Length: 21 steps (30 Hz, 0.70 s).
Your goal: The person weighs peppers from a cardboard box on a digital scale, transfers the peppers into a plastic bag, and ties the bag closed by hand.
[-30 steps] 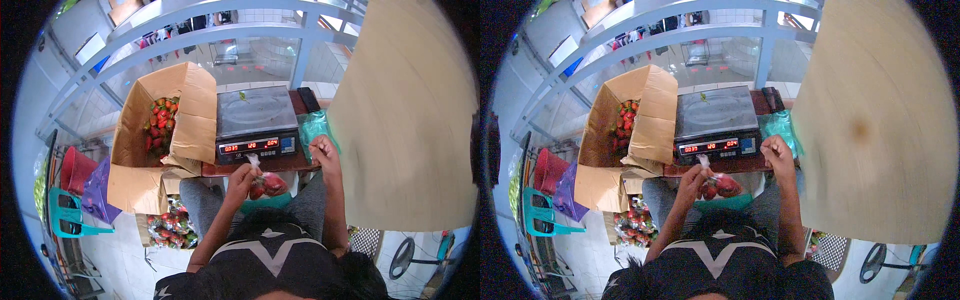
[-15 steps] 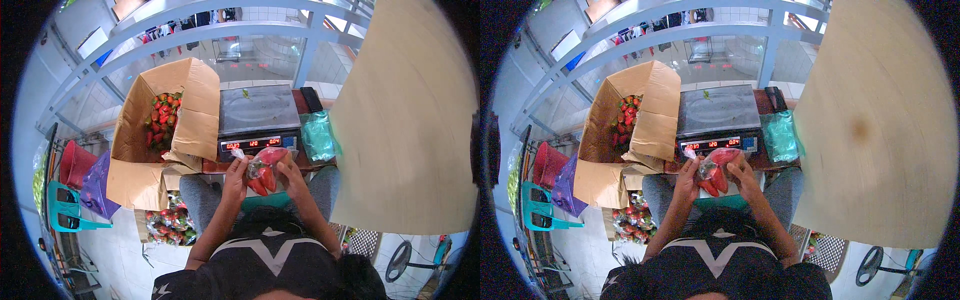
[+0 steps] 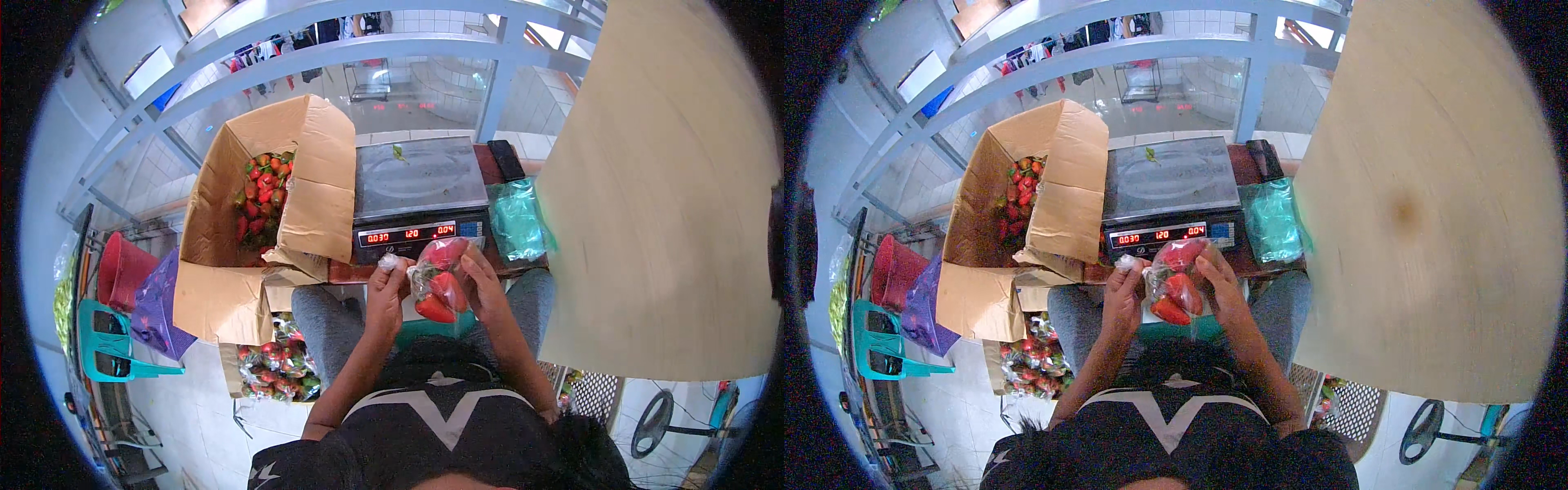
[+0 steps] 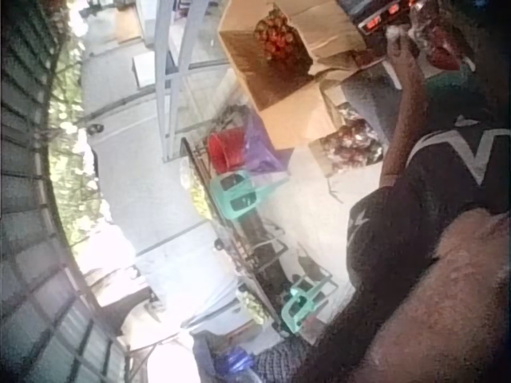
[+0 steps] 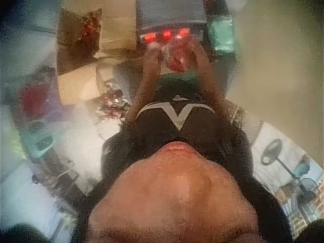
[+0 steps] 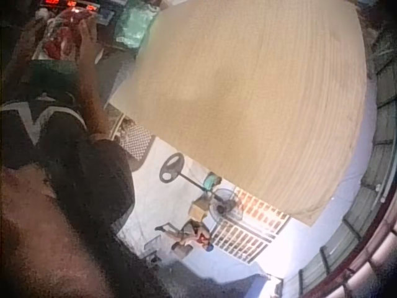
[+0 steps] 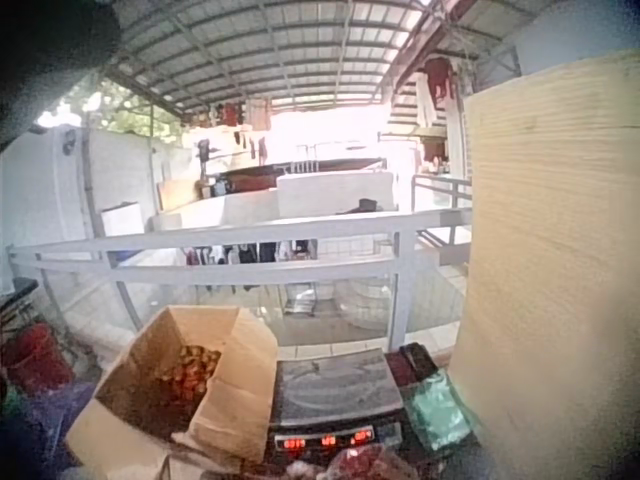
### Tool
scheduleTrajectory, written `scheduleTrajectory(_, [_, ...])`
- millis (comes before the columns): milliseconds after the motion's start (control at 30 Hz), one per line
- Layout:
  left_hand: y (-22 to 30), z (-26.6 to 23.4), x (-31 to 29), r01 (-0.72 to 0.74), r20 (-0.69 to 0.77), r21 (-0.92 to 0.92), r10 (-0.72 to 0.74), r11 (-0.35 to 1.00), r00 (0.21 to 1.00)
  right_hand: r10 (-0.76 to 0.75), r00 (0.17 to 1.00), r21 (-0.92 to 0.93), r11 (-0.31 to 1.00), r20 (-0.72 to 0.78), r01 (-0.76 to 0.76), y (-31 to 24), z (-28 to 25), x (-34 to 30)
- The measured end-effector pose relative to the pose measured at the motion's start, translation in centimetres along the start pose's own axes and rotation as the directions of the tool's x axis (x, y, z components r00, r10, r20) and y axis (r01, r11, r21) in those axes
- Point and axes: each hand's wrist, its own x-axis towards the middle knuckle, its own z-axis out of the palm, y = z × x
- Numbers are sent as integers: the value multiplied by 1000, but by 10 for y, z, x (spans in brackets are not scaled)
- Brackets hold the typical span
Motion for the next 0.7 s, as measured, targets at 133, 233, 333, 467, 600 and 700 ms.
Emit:
scheduleTrajectory(133, [-11,-16,9,53,44,-25,-51,998,998,-19,999,-72,997,-40,16,-4,5,-2])
scheduleTrajectory(233, [-14,-22,13,177,131,-84,-165,981,977,-21,1000,-144,989,-13,19,-5,5,-3])
scheduleTrajectory(333, [-9,-9,11,246,113,19,-247,969,962,-54,998,-323,945,-33,40,-6,1,-4])
scheduleTrajectory(467, [-14,-14,10,331,386,248,-406,910,828,-71,997,-446,893,-24,53,-3,0,-4])
scheduleTrajectory(600, [-15,-12,11,373,274,234,-429,898,861,-153,987,-547,831,-51,100,6,-9,2])
scheduleTrajectory(700, [-12,-15,8,314,162,234,-355,920,921,-189,970,-382,916,-151,119,15,-27,10])
